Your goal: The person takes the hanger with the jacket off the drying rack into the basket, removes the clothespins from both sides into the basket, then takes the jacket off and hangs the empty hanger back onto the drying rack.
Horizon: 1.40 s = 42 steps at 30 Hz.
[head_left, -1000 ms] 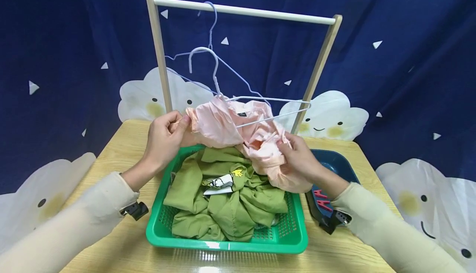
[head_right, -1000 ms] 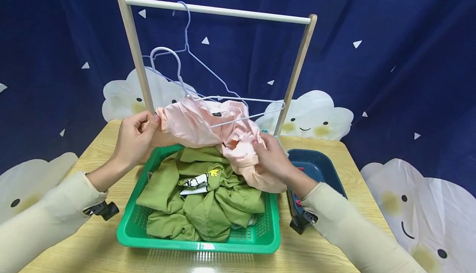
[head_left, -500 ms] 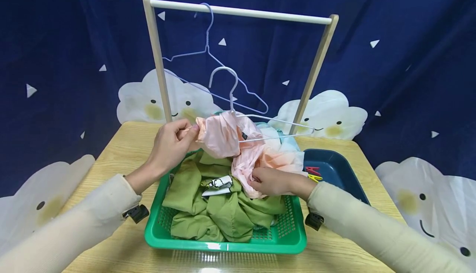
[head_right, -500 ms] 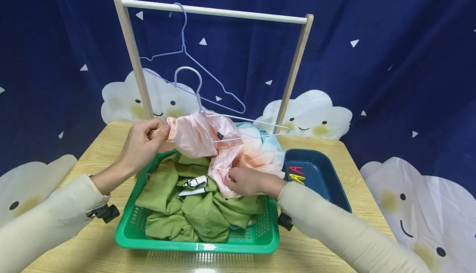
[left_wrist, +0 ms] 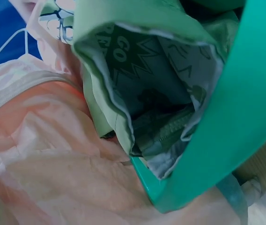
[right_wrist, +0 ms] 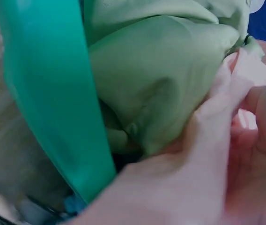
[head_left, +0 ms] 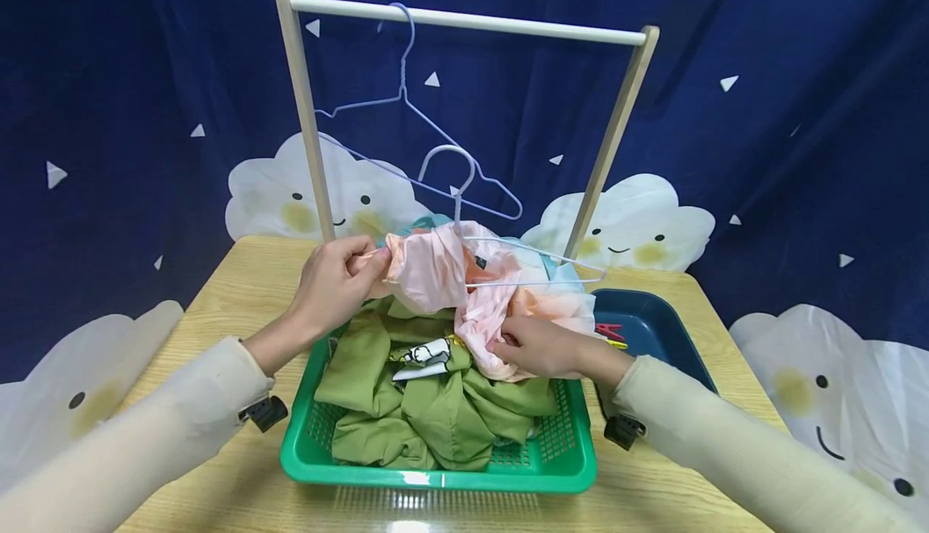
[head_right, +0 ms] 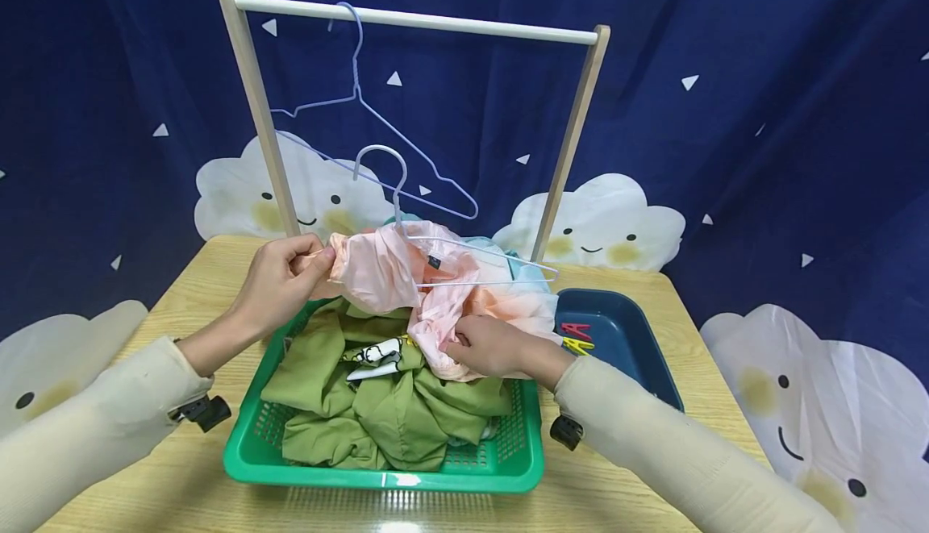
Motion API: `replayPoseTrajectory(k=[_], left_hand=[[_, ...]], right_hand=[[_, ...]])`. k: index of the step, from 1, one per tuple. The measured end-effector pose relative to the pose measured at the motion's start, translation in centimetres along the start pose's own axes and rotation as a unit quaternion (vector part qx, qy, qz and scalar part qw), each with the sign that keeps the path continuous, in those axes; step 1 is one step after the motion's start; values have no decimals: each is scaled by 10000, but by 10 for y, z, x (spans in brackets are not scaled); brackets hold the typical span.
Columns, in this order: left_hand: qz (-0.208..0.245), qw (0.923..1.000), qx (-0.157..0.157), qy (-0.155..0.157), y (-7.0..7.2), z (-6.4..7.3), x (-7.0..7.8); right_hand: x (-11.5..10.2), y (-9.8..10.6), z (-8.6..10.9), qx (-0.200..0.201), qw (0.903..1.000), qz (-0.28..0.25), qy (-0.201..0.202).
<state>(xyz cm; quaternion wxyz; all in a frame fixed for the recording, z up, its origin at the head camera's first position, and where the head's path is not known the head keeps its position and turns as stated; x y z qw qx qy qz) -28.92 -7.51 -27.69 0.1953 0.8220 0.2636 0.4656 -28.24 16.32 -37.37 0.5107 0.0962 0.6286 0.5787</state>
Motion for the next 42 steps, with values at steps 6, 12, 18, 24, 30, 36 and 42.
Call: replayPoseTrajectory(k=[6, 12, 18, 24, 30, 36, 42], left_hand=[[-134, 9999, -35, -42, 2, -3, -3], [-240, 9996, -117, 24, 2, -6, -10], [-256, 9995, -191, -7, 4, -7, -9], [-202, 9994, -291, -37, 2, -6, -7], [-225, 9989, -377, -185, -1, -6, 1], [-272, 9990, -168, -315, 3, -9, 7], [-602, 9975, -209, -316, 0, -9, 21]], right_hand=[[-17, 31, 14, 845, 9887, 1239, -53], [-46, 72, 43, 2130, 9714, 923, 498], [-49, 122, 61, 3337, 9363, 401, 1019], [-9, 116, 33, 2204, 9738, 127, 539], [9, 92, 21, 1026, 9938, -61, 426], [16, 80, 18, 481, 9967, -562, 348], [21, 78, 20, 446, 9913, -1219, 212]])
Point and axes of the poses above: each hand's wrist, its own z-axis away from the middle knuckle, its own y-axis out of the back of the hand, x = y × z, the point moved 10 cm from there along -z, towards the middle knuckle, and after that the axes turned 1 degree about y, right-handed, at the moved point
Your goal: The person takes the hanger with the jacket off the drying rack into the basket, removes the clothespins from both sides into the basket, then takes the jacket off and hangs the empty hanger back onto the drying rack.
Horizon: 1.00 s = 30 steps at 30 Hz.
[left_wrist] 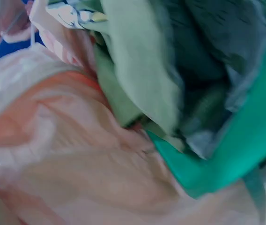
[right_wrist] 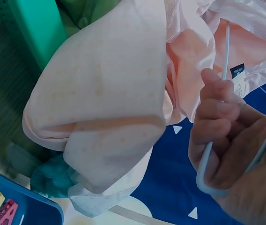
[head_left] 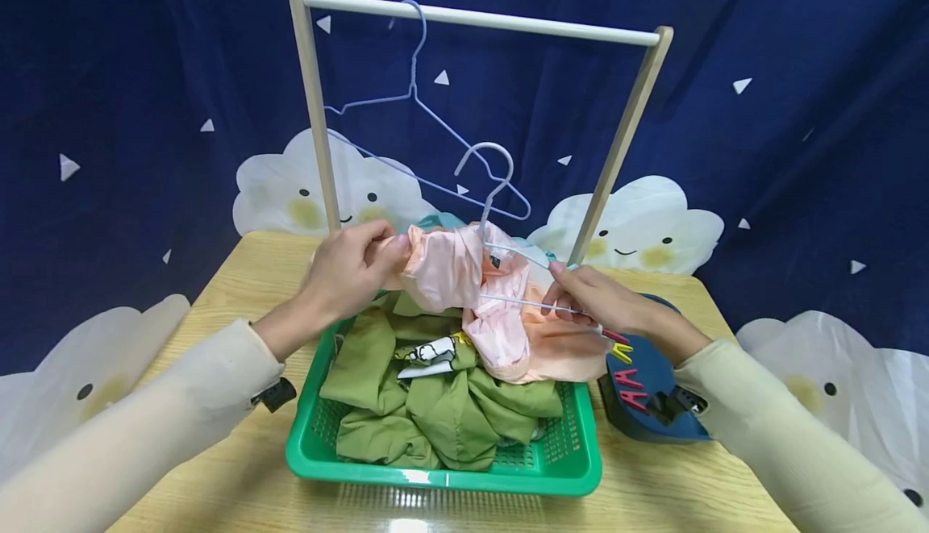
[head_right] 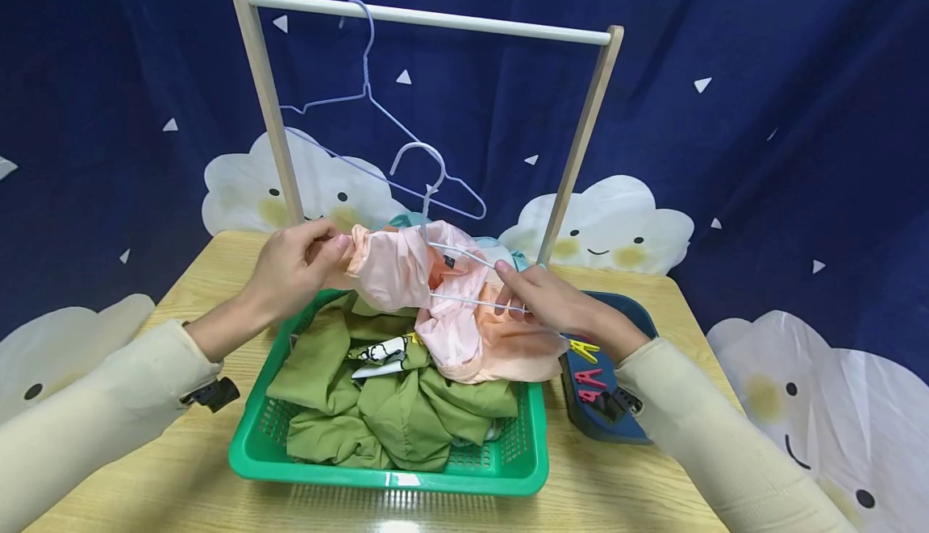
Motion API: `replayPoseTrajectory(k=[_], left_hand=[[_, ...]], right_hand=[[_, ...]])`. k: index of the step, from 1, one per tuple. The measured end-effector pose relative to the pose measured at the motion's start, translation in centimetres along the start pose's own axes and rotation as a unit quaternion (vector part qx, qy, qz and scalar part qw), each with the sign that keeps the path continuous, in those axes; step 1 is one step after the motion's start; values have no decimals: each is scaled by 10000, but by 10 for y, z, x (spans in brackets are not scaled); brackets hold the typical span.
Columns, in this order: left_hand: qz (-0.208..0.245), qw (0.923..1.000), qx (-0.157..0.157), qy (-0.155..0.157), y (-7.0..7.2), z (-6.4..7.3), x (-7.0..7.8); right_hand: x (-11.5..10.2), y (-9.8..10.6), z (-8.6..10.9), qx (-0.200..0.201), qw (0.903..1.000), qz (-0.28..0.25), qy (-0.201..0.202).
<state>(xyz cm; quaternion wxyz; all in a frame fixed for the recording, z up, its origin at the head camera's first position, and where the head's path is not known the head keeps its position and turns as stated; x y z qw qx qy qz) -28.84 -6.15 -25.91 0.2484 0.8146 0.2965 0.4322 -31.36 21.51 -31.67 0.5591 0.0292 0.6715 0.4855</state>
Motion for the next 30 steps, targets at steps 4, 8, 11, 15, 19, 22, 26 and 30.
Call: replayPoseTrajectory(k=[4, 8, 11, 15, 19, 22, 26, 30], left_hand=[[-529, 9985, -123, 74, -8, -1, 11], [-1040, 9945, -69, -28, -16, -2, 20], [-1291, 9915, 34, -136, -19, -1, 24], [-1446, 9892, 35, -231, -21, 0, 24], [-1506, 9885, -109, -100, -20, 2, 17], [-1550, 9877, -213, 41, -18, 4, 11], [-1499, 9877, -374, 255, -17, 7, 2], [-1334, 9893, -501, 316, -16, 11, -5]], right_hand=[[2, 2, 1, 112, 9998, -154, -95], [4, 3, 3, 155, 9995, -207, -161], [5, 3, 4, 155, 9994, -254, -188], [7, 4, 6, 149, 9992, -313, -207], [9, 6, 8, 190, 9989, -385, -211], [11, 8, 9, 234, 9987, -394, -215], [14, 11, 11, 270, 9986, -389, -215], [16, 15, 13, 354, 9983, -393, -224]])
Point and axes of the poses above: each hand's wrist, its own z-axis away from the middle knuckle, its own y-axis out of the back of the hand, x = y × z, the point moved 10 cm from there along -z, towards the middle knuckle, and after that the axes turned 1 degree about y, right-handed, at the moved point
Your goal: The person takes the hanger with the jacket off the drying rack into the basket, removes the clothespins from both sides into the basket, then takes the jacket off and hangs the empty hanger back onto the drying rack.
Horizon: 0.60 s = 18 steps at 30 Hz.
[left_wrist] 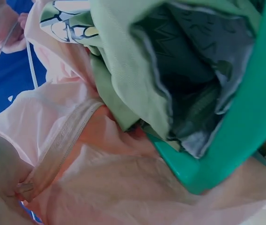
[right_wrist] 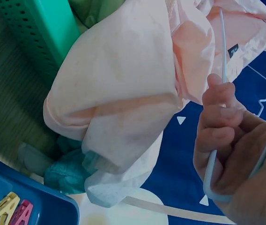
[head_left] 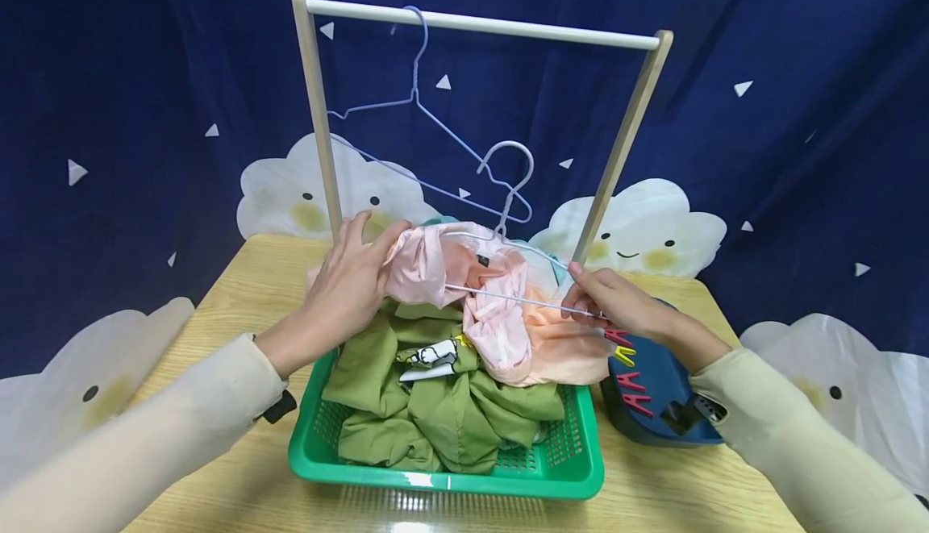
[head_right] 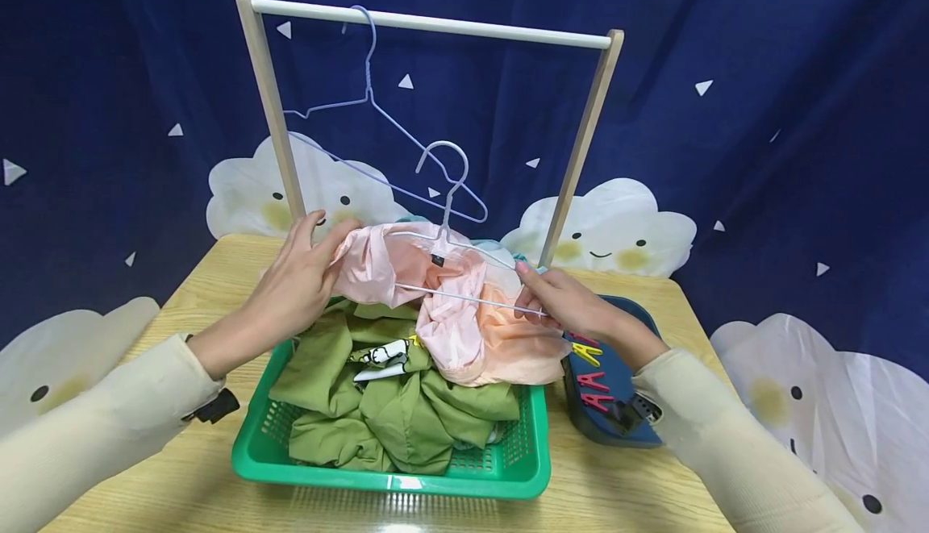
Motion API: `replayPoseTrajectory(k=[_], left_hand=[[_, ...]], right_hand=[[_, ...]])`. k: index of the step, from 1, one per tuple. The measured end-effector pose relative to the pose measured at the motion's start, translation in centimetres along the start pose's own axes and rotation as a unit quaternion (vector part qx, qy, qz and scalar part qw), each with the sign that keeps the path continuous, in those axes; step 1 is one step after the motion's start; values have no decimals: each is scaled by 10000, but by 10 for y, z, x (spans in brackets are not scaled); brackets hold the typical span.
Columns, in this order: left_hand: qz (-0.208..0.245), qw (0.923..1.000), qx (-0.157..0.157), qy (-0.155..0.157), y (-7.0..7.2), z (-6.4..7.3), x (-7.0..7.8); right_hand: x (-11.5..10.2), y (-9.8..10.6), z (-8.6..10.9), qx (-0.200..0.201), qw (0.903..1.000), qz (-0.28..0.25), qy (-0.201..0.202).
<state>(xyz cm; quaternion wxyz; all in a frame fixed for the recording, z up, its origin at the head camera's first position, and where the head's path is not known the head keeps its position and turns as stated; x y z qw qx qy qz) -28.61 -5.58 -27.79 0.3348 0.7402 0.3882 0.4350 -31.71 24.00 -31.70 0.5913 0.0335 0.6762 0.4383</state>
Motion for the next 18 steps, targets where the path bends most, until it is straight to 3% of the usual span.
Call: replayPoseTrajectory(k=[7, 13, 18], left_hand=[[247, 9996, -137, -1, -1, 3, -12], [659, 9978, -13, 92, 4, 1, -23], [1140, 9927, 82, 380, 10, 0, -38]], right_hand=[[6, 6, 2, 90, 9999, 77, -107], [7, 7, 3, 11, 9999, 53, -101], [7, 7, 3, -28, 10000, -31, -31]])
Point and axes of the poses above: each hand's wrist, its own z-axis away from the middle knuckle, its own y-axis out of the back of the hand, x = y × z, the point moved 10 cm from there along -z, towards the middle knuckle, and after that the axes turned 1 degree about y, right-handed, at the moved point
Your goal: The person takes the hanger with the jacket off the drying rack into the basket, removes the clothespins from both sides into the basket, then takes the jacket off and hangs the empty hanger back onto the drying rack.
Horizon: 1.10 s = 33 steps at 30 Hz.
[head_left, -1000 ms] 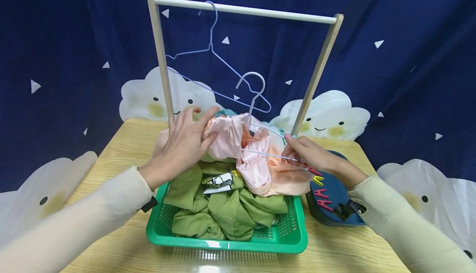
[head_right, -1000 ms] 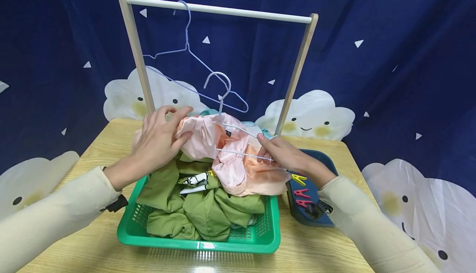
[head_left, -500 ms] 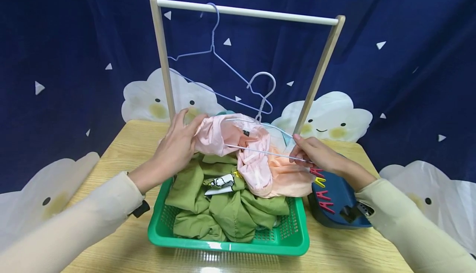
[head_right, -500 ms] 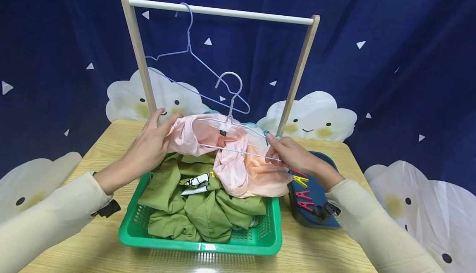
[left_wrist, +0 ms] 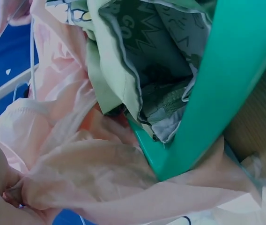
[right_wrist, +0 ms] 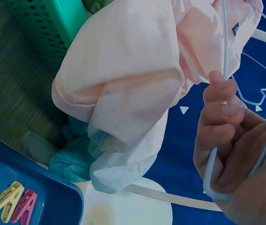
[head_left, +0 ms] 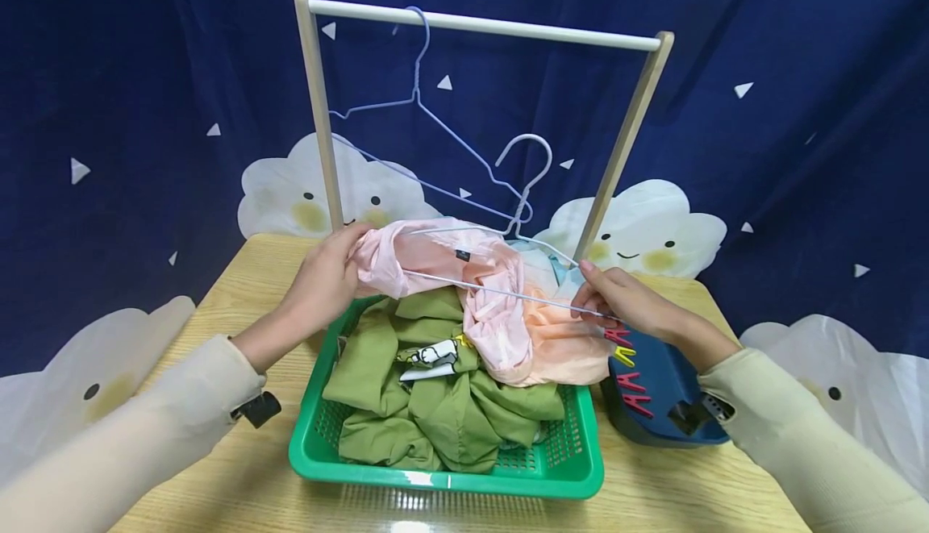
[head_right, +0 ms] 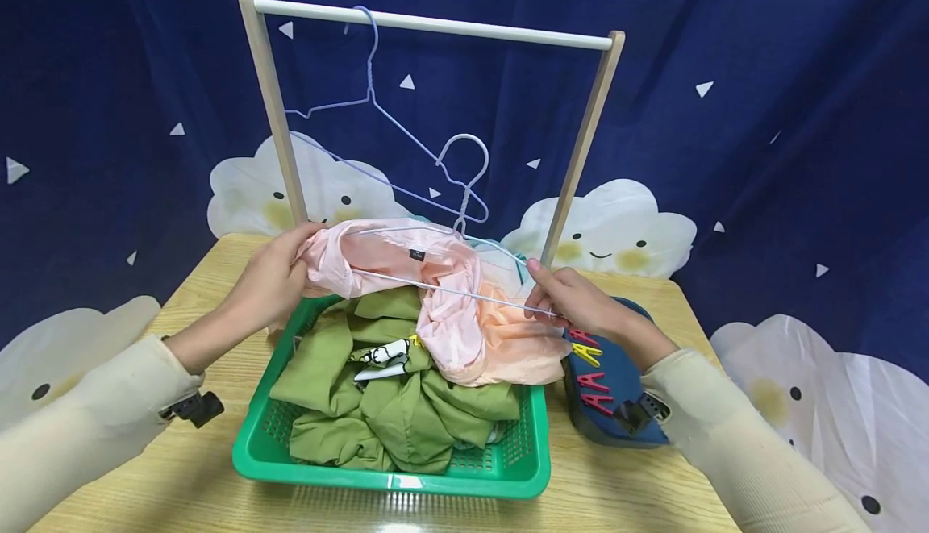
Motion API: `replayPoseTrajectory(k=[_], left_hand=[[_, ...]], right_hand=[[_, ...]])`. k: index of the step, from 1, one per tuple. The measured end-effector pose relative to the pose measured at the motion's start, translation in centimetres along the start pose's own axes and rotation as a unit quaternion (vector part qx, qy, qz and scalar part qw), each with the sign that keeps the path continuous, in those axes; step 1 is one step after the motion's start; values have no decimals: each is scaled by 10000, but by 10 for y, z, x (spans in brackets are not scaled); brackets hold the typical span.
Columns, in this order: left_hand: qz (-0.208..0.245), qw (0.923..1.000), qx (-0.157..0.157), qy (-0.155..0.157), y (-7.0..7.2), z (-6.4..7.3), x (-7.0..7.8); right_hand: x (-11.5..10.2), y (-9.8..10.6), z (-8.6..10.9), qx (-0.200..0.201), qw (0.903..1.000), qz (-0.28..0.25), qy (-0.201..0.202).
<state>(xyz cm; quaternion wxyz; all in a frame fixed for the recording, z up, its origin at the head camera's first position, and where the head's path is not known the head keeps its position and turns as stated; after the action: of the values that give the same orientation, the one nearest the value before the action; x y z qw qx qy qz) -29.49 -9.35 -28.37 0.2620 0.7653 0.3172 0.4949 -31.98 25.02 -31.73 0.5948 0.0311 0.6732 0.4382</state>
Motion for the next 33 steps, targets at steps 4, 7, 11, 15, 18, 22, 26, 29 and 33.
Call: replayPoseTrajectory(k=[4, 7, 11, 15, 18, 22, 26, 29, 33], left_hand=[[309, 9986, -146, 403, 4, -3, -12], [431, 9969, -232, 616, 8, -5, -18], [641, 9939, -306, 844, 11, -6, -26], [1002, 9881, -277, 1133, 15, -8, -41], [1413, 9786, -211, 1481, 18, -8, -55], [2320, 9533, -314, 1906, 15, -9, -64], [3420, 9155, -653, 2014, 6, -8, -47], [4005, 8892, -951, 1997, -4, -5, -25], [4231, 8742, -1409, 1921, -25, 1, 1]], right_hand=[[0, 2, 1, 23, 10000, 37, 26], [0, 4, 2, 24, 10000, 53, 49], [0, 5, 4, -29, 9999, 31, 135], [3, 10, 7, -22, 9999, 17, 111], [7, 17, 11, 30, 10000, 46, -40], [7, 26, 15, 113, 9998, 71, -146], [1, 34, 16, 257, 9996, 55, -74], [-4, 37, 16, 369, 9993, -11, -34], [-9, 39, 16, 441, 9990, -104, 51]])
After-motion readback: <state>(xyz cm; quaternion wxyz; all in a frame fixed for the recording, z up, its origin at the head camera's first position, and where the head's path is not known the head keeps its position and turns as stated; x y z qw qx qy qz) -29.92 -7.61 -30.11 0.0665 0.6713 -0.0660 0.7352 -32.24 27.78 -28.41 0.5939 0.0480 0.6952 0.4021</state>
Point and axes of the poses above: each hand's wrist, its own z-axis away from the middle knuckle, its own y-axis out of the back of the hand, x = y × z, the point moved 10 cm from there along -z, towards the middle knuckle, and after that the axes turned 1 degree about y, right-handed, at the moved point
